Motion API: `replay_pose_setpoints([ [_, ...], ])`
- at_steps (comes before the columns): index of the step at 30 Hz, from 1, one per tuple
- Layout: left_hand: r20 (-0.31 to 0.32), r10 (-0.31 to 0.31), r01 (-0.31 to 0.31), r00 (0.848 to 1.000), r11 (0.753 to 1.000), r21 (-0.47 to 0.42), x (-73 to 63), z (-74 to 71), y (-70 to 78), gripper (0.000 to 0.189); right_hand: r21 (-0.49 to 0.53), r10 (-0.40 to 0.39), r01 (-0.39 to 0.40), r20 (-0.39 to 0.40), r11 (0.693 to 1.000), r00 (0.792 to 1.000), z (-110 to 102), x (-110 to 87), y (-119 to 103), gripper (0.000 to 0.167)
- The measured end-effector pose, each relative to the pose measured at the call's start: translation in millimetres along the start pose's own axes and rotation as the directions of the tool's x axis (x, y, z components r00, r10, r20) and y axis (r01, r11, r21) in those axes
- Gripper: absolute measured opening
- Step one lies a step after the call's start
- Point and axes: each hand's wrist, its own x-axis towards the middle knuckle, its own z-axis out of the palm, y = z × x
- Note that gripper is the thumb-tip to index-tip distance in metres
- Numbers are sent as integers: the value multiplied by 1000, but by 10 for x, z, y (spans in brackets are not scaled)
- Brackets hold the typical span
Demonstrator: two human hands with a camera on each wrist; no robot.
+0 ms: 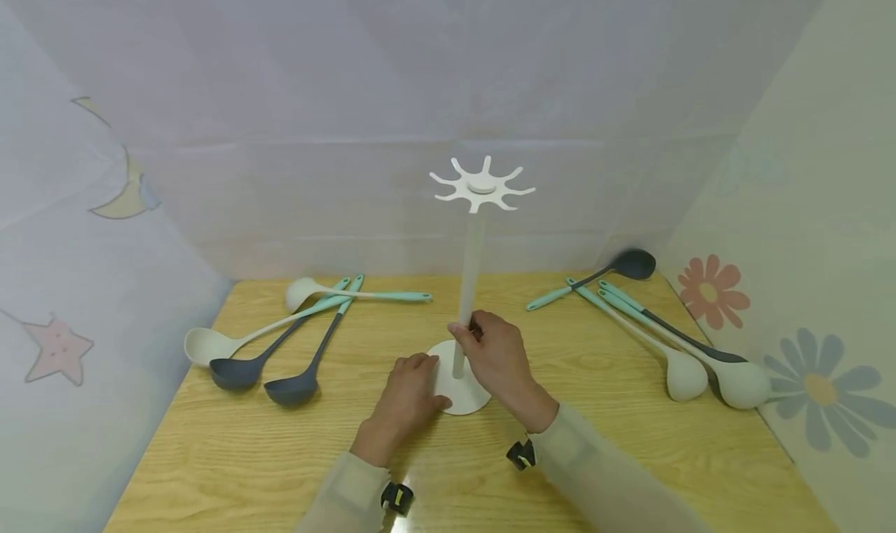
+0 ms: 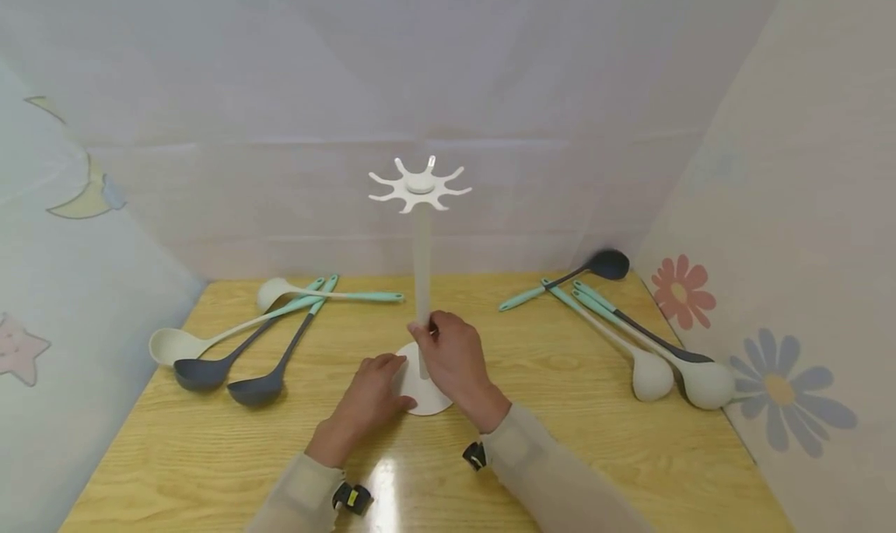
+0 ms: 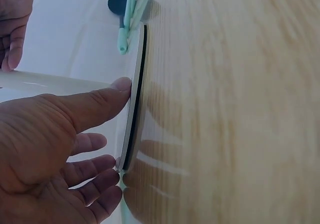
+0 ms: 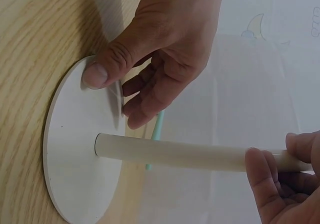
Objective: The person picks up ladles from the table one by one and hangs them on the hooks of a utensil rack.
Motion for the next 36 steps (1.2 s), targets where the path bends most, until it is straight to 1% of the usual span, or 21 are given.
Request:
replay_pose_setpoints([
  [4,1,-2,2,1000,1000,-4,-4,-1,0,72,42,5,-5,11,999,1000,-1,-4,17,27],
  [6,1,-2,2,1000,1000,-7,-4,4,-3,72,48,1,-2,17,999,1000,-2,-5,25,28],
  [12,1,3,-3,1000,1000,2,22,-7,22,73,15,-10,9,30,1000,1000,-31,-10,22,23],
  [16,-8,12,-12,1000,1000,11,13,3,30,72,4,-5,5,42,1000,999,-21,-38,32,21],
  [18,-12,12,-12,1000,1000,10,5,-3,31,71,1,-15,15,45,1000,999,-13,-41,42,20],
  [21,-11,8,-8,1000,1000,-16,4,-37,30,68,-6,-36,36,52,999,998,-14,-26,50,19],
  [24,-1,-10,10,1000,998,-58,-3,-68,24,65,-17,-47,48,62,999,997,-9,-42,68,18],
  [27,4,-36,36,999,994,-102,27,-146,38,59,-32,-54,57,74,998,996,-8,-56,89,19],
  [30,-17,-47,44,999,988,-145,82,-268,83,49,-52,-73,78,87,996,994,-8,-77,112,21],
  [33,-72,-57,40,996,975,-220,132,-421,170,40,-78,-85,93,102,993,991,6,-110,167,23],
  [36,-150,-60,9,987,948,-319,166,-572,287,36,-114,-70,85,123,990,990,37,-177,243,26],
])
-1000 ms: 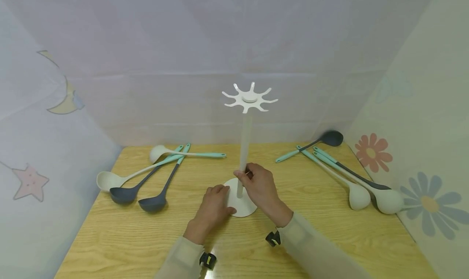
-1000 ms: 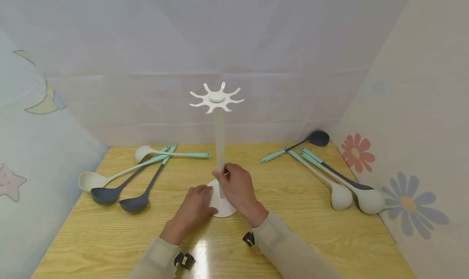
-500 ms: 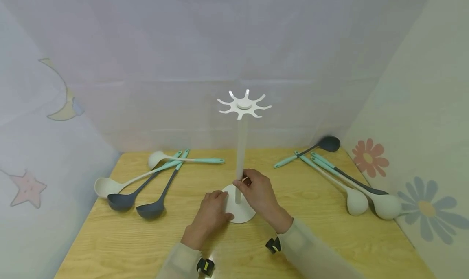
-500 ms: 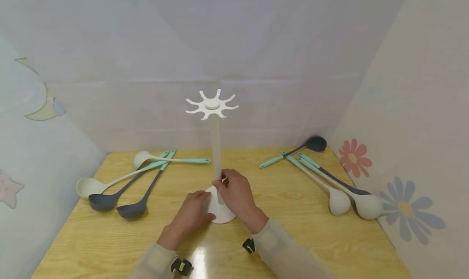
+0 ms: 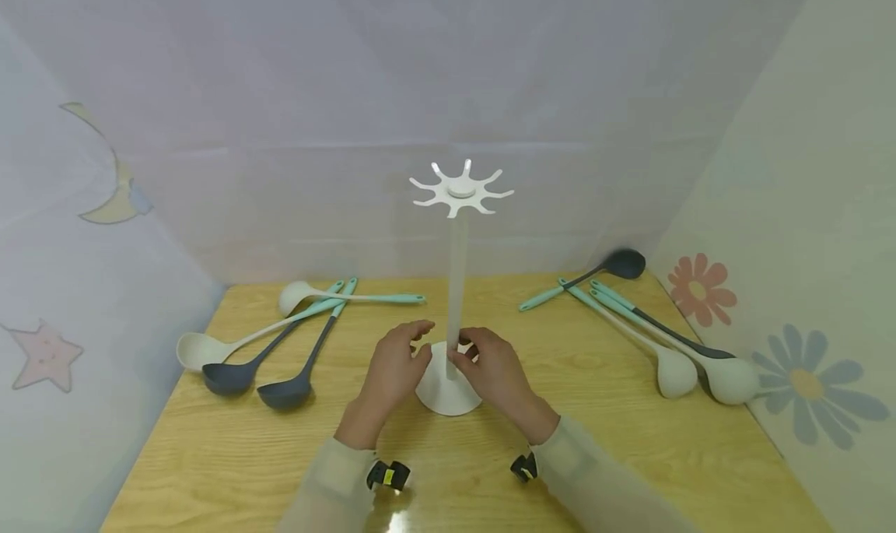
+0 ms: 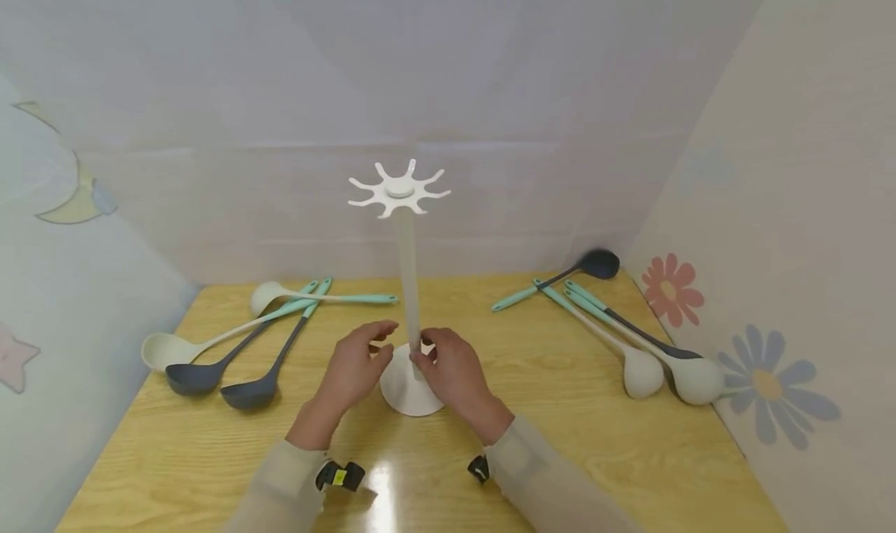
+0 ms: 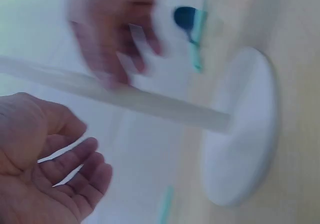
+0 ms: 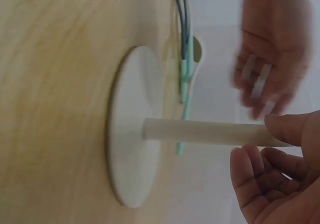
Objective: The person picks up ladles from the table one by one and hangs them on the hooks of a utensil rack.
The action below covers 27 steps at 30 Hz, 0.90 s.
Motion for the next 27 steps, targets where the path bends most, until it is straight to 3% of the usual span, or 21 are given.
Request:
replay_pose_setpoints([
  [4,-94,49,-63,994,986,-153,79,-121,234,35,-48,47,-45,46,998,998,76,-107,120,30],
  [11,-202,128,-190,971,927,-325,193,-366,628,33,-105,99,-89,100,991,990,151,-300,293,30],
  [15,-239,172,-253,956,895,-369,258,-475,805,33,-127,130,-116,106,985,986,170,-319,377,30],
  [19,-223,209,-284,952,873,-396,300,-521,916,34,-135,164,-148,110,980,980,161,-303,427,30],
  [23,-220,220,-293,950,871,-394,343,-500,964,34,-140,185,-170,106,976,977,131,-295,459,30],
  [27,-256,222,-308,941,877,-369,373,-476,1014,32,-148,190,-175,100,974,977,103,-296,488,29],
])
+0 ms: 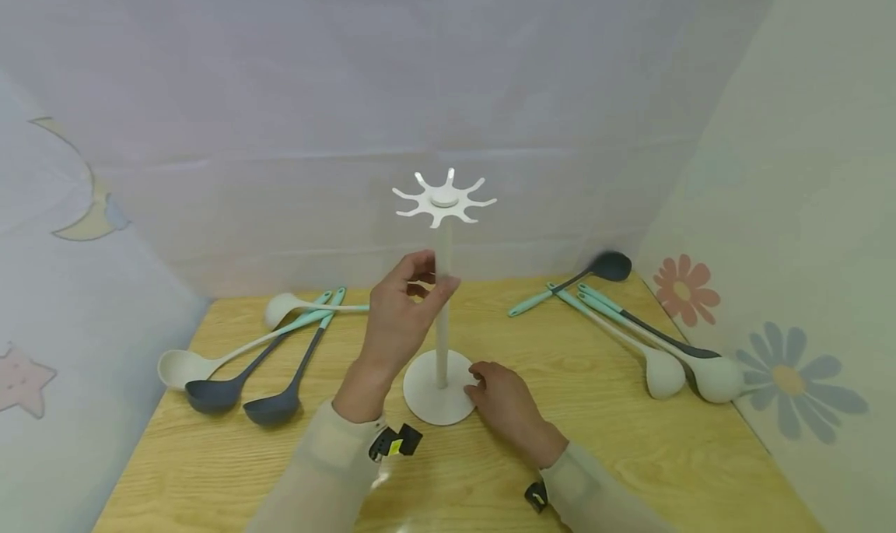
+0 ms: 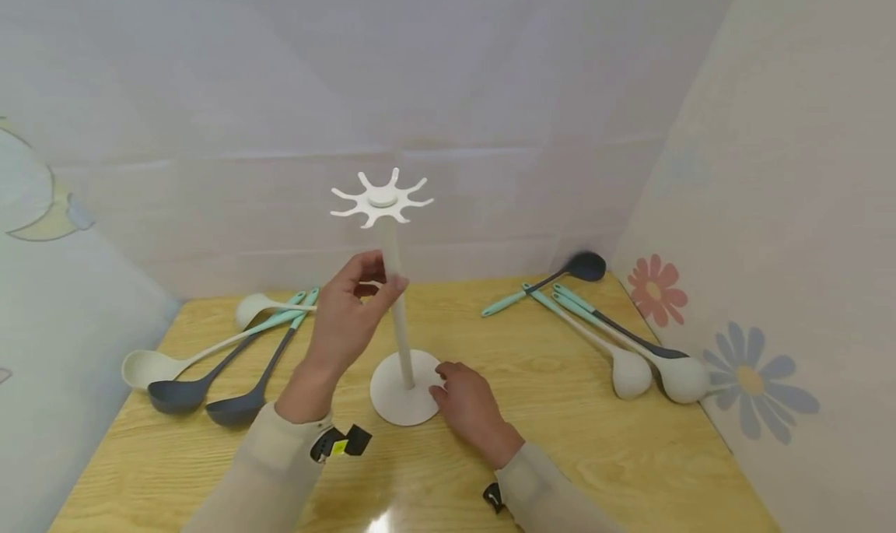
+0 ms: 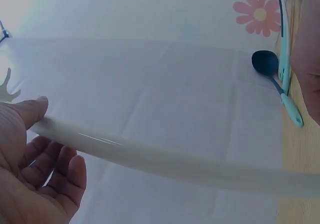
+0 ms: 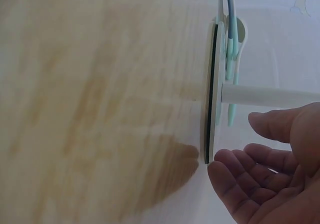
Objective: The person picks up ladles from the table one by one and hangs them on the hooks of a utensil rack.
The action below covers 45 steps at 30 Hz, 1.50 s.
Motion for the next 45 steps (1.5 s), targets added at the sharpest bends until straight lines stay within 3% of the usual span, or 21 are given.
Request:
replay_pose_setpoints([
  [13,-57,20,-16,998,997,78,21,20,38,24,-10,-73,73,-21,997,997,21,-16,48,21],
  [19,-76,71,-63,995,992,112,33,-5,21,22,-36,-129,128,-23,991,991,-22,29,68,18],
  [27,-65,124,-113,990,983,148,46,-6,-3,21,-38,-81,81,6,996,997,-86,126,244,21],
  [32,-50,174,-165,983,973,160,52,23,-4,21,-73,-84,82,-14,994,996,-289,272,462,23],
  [38,-45,173,-162,984,970,181,61,38,-7,22,-198,-102,90,-53,976,993,-654,575,794,23],
  [45,-46,171,-159,984,968,196,57,12,-3,22,-389,-116,86,-54,917,992,-997,971,1122,18],
])
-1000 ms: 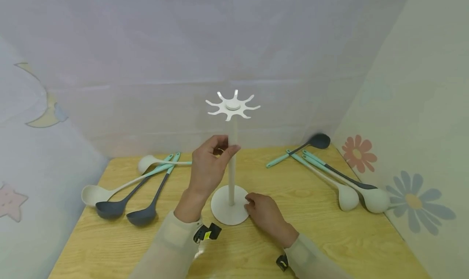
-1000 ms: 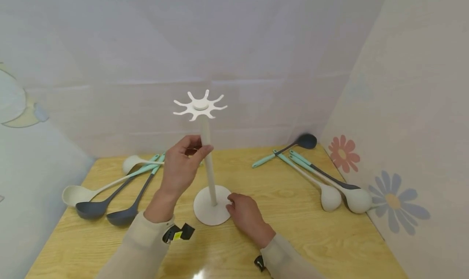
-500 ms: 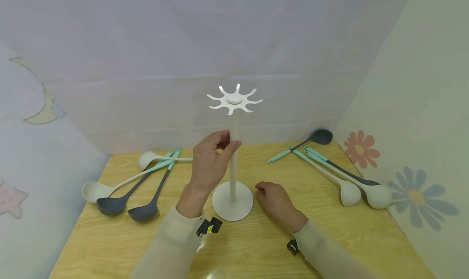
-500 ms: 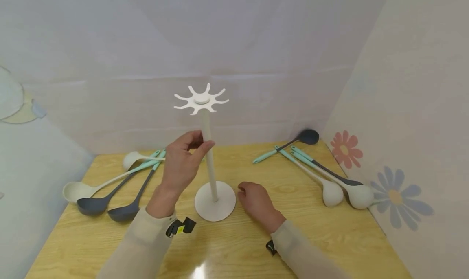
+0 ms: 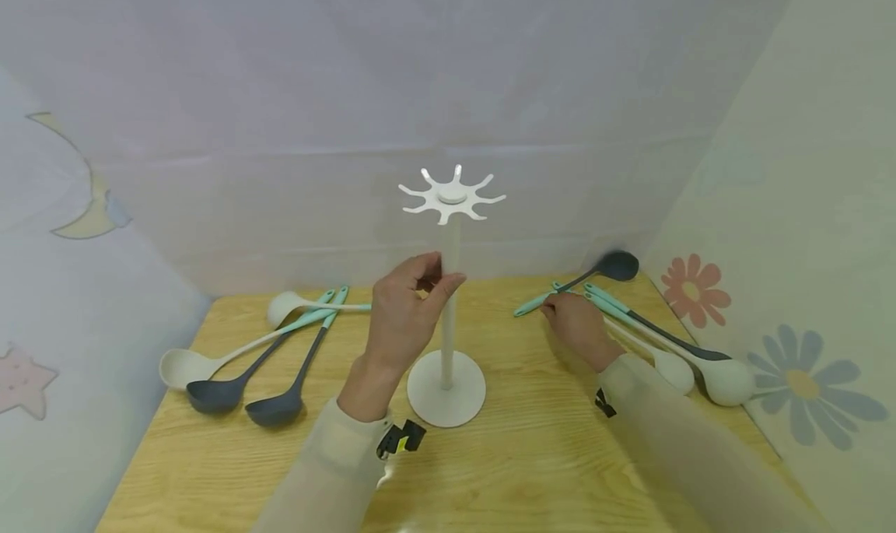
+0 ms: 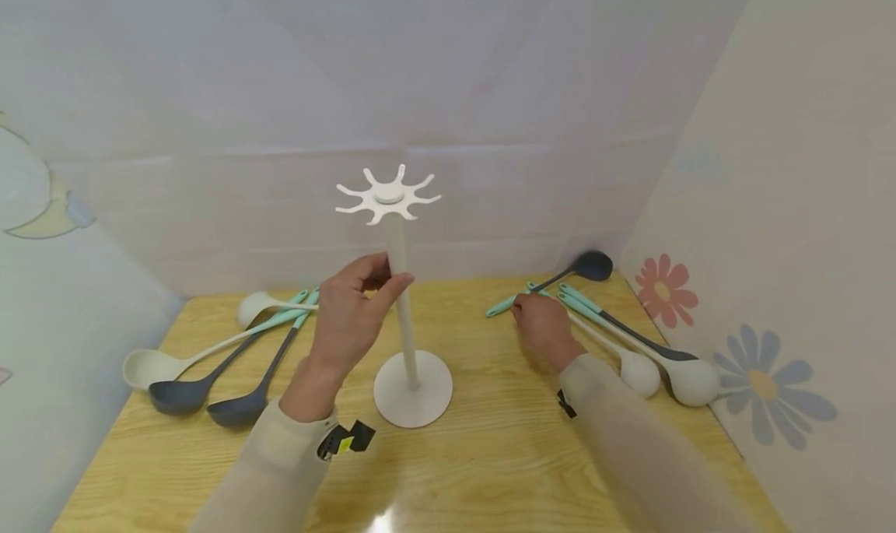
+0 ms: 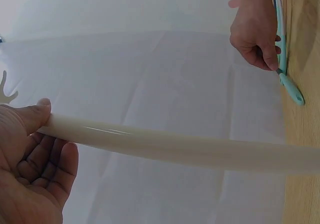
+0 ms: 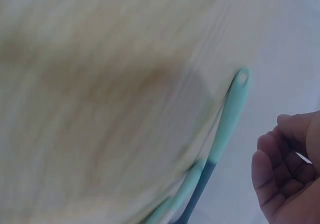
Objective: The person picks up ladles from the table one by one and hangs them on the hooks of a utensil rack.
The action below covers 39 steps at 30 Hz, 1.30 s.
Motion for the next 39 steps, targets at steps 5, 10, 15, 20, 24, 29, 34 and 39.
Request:
replay_pose_setpoints([
  [5,5,-17,17,1000,1000,-9,14,-9,-7,22,-131,-8,8,7,991,1000,-38,245,287,17],
  [10,8,-53,53,999,998,-26,-5,13,-28,21,-220,-6,17,49,975,999,5,391,491,16],
  [15,4,-57,57,998,998,-23,-30,25,-32,20,-299,-13,40,93,953,996,108,471,577,13],
  [20,5,-59,59,998,998,-25,-30,22,-29,20,-338,-3,47,129,940,992,198,531,584,14],
  [24,4,-55,55,998,998,-24,-16,17,-29,21,-373,-14,69,148,925,989,238,591,576,12],
  [29,3,-56,56,998,998,-27,-11,18,-31,21,-411,-33,96,159,906,987,314,630,610,9],
  [34,12,-70,70,998,997,-25,-8,21,-28,20,-411,-46,108,157,905,987,348,644,636,11],
  [39,16,-74,74,997,997,-18,-13,15,-35,20,-380,-94,141,141,914,986,297,629,648,19],
])
